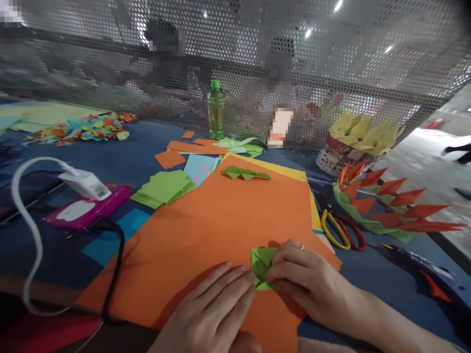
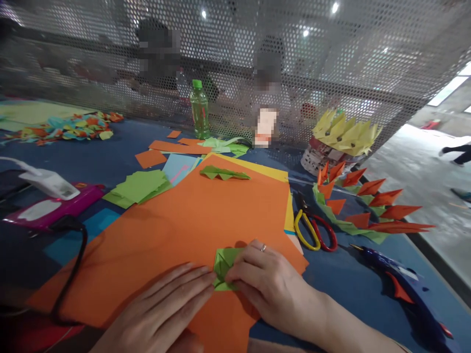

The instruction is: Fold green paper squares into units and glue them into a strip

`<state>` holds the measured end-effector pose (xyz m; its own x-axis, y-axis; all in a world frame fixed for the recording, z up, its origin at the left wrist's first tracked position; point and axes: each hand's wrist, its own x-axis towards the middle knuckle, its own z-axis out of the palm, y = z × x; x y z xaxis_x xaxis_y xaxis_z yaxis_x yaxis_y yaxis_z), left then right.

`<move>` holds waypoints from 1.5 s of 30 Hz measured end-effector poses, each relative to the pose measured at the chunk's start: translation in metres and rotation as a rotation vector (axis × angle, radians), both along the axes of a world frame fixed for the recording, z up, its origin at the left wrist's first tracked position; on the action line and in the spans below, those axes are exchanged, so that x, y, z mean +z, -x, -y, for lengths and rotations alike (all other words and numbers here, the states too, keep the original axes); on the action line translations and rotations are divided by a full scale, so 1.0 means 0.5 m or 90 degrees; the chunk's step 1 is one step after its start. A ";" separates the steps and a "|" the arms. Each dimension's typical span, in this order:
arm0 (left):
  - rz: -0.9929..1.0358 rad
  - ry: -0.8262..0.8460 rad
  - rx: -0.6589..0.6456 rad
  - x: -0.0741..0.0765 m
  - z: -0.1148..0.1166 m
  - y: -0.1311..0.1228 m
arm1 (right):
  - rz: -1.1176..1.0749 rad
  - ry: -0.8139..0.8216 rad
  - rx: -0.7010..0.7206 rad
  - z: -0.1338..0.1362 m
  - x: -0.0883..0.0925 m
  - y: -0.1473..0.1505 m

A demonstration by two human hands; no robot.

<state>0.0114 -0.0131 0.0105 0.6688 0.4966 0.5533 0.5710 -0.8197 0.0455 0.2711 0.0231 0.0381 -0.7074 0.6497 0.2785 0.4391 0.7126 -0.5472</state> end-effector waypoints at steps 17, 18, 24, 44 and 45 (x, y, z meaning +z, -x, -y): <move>-0.048 -0.038 -0.008 -0.007 -0.015 0.004 | 0.056 -0.173 0.047 0.011 0.004 -0.006; -0.050 -0.038 -0.004 -0.008 -0.015 0.001 | 0.059 -0.179 0.050 0.012 0.004 -0.006; -0.049 -0.023 0.007 -0.018 -0.011 -0.007 | 0.092 -0.204 0.052 0.018 0.002 -0.008; -0.063 -0.005 -0.009 -0.011 -0.002 -0.002 | 0.122 -0.278 0.076 0.027 -0.006 -0.015; -0.074 -0.003 -0.013 -0.012 -0.001 -0.004 | 0.117 -0.284 0.075 0.028 -0.005 -0.013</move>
